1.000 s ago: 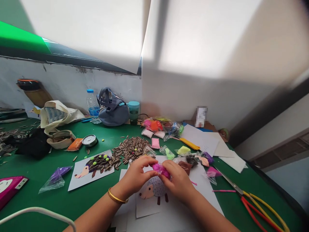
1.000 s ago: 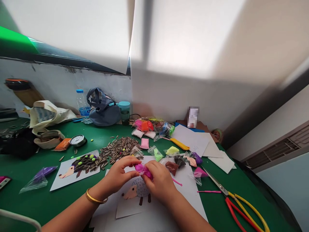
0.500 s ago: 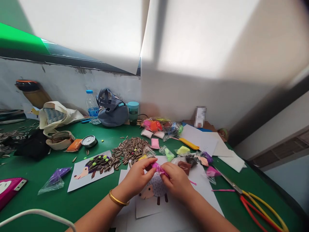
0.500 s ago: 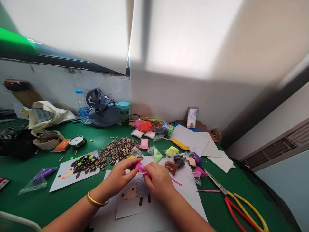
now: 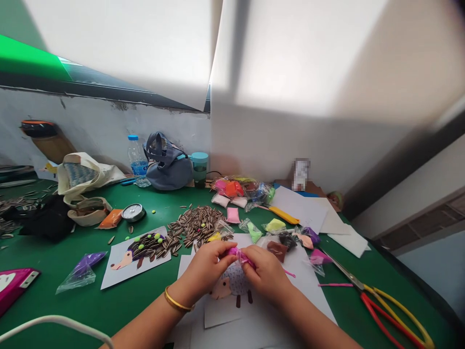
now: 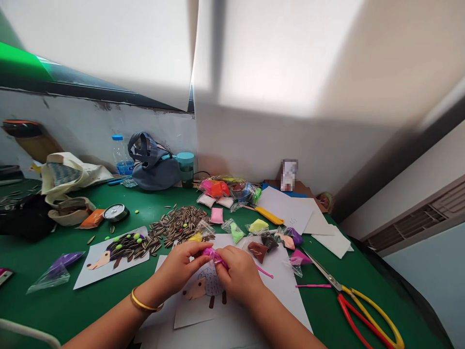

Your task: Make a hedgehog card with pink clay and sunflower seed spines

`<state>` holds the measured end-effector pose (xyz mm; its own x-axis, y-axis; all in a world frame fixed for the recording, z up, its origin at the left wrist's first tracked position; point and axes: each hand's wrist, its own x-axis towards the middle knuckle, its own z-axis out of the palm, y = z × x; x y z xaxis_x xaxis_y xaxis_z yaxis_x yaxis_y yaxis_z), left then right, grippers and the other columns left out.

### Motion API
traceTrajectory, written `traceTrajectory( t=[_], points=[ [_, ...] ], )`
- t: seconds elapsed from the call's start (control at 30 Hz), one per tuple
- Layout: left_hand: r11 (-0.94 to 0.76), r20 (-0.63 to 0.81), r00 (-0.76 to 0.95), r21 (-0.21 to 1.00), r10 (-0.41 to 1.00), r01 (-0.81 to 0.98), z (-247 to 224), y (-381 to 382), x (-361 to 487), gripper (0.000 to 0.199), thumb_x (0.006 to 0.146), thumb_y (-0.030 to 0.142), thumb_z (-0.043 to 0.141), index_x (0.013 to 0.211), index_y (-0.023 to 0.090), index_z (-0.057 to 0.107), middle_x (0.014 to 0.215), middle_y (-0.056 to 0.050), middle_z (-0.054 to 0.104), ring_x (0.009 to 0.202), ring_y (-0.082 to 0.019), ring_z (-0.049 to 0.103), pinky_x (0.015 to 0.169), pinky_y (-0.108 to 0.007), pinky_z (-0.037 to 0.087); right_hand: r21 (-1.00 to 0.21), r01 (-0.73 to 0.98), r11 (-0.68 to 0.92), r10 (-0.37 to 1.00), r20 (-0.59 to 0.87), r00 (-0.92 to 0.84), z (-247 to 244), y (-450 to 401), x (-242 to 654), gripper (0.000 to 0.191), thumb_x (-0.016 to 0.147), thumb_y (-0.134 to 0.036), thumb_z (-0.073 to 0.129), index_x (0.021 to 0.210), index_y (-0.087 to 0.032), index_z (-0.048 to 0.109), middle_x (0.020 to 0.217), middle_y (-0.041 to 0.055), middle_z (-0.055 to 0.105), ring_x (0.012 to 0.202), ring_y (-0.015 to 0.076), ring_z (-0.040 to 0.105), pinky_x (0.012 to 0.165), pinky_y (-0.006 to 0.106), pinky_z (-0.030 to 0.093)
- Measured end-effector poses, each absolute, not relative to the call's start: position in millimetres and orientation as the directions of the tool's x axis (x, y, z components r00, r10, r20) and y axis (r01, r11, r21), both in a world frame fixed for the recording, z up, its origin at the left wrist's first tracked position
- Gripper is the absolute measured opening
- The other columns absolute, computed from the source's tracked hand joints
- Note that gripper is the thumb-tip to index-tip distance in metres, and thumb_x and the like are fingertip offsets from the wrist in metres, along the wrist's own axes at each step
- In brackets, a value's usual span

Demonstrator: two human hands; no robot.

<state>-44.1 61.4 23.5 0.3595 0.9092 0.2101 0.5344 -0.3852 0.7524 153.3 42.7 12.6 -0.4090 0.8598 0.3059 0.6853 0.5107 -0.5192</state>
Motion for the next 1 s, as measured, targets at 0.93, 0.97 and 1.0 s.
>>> traceTrajectory(
  t=[0.93, 0.97, 1.0],
  points=[
    [-0.429, 0.310, 0.361, 0.844, 0.880, 0.321, 38, 52, -43, 0.024, 0.083, 0.024, 0.068, 0.107, 0.026, 0.067, 0.102, -0.004, 0.055, 0.090, -0.018, 0.055, 0.080, -0.031, 0.050, -0.801, 0.536, 0.267, 0.952, 0.133, -0.276, 22, 44, 151, 0.020, 0.086, -0.037, 0.064, 0.097, -0.021, 0.059, 0.087, 0.0005, 0.064, 0.076, 0.0183, 0.057, 0.065, 0.027, 0.043],
    [-0.453, 0.318, 0.377, 0.816, 0.870, 0.358, 37, 51, -43, 0.021, 0.084, 0.024, 0.068, 0.105, 0.027, 0.068, 0.100, -0.003, 0.055, 0.090, -0.018, 0.054, 0.080, -0.031, 0.049, -0.802, 0.528, 0.280, 0.945, 0.134, -0.297, 23, 43, 150, 0.018, 0.087, -0.035, 0.063, 0.098, -0.021, 0.059, 0.087, 0.0002, 0.065, 0.076, 0.0178, 0.057, 0.065, 0.026, 0.043],
    [-0.475, 0.326, 0.389, 0.787, 0.862, 0.393, 36, 51, -43, 0.017, 0.086, 0.023, 0.066, 0.102, 0.027, 0.069, 0.097, -0.003, 0.055, 0.089, -0.018, 0.054, 0.079, -0.031, 0.048, -0.799, 0.521, 0.300, 0.936, 0.141, -0.323, 24, 42, 149, 0.016, 0.088, -0.033, 0.061, 0.098, -0.021, 0.059, 0.087, 0.0001, 0.065, 0.076, 0.0174, 0.058, 0.066, 0.026, 0.043]
  ],
)
